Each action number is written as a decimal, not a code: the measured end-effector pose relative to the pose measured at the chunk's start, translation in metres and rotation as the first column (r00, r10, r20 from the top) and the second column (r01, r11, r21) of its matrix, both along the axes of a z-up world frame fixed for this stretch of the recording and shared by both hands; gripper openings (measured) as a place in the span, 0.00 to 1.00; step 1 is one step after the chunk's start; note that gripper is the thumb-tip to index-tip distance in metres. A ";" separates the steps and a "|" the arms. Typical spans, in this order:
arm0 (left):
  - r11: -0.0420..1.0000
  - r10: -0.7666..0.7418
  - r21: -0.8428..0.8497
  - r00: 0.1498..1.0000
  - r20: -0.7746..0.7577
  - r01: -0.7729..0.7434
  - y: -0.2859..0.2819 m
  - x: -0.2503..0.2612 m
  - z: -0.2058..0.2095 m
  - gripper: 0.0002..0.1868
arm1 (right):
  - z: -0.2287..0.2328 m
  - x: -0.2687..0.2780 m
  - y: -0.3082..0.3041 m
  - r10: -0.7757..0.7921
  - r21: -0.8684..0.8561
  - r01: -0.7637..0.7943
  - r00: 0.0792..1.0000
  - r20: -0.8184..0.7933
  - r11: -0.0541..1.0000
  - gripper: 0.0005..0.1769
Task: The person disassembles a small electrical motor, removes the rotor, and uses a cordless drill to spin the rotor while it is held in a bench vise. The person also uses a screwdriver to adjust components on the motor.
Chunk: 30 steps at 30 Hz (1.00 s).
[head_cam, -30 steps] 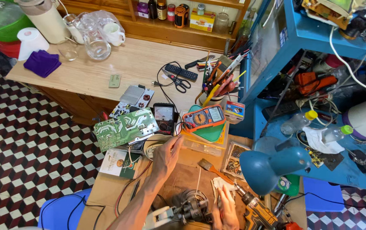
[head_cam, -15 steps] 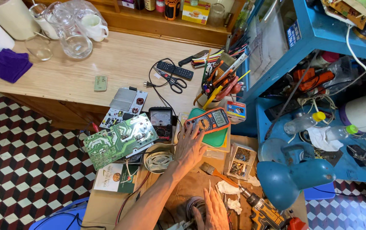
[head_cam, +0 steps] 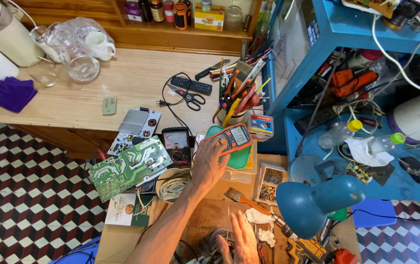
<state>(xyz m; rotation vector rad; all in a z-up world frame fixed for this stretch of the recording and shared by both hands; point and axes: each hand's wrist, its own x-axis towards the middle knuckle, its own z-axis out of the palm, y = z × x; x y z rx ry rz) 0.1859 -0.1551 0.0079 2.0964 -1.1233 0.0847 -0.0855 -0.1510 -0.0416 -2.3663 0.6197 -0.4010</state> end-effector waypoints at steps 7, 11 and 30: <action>0.961 0.121 -0.249 0.993 -0.011 -0.120 -0.087 0.029 0.055 0.40 | 0.063 0.026 -0.034 -0.025 0.187 -0.006 0.986 0.168 0.982 0.50; 0.981 0.046 -0.191 0.998 0.040 -0.037 -0.130 0.050 0.064 0.37 | 0.067 0.029 -0.049 0.030 0.173 -0.069 0.975 0.222 0.982 0.50; 0.986 0.115 0.136 0.989 -0.097 -0.101 -0.146 0.097 0.083 0.18 | 0.062 0.075 -0.051 0.000 0.434 -0.054 0.992 0.125 0.899 0.49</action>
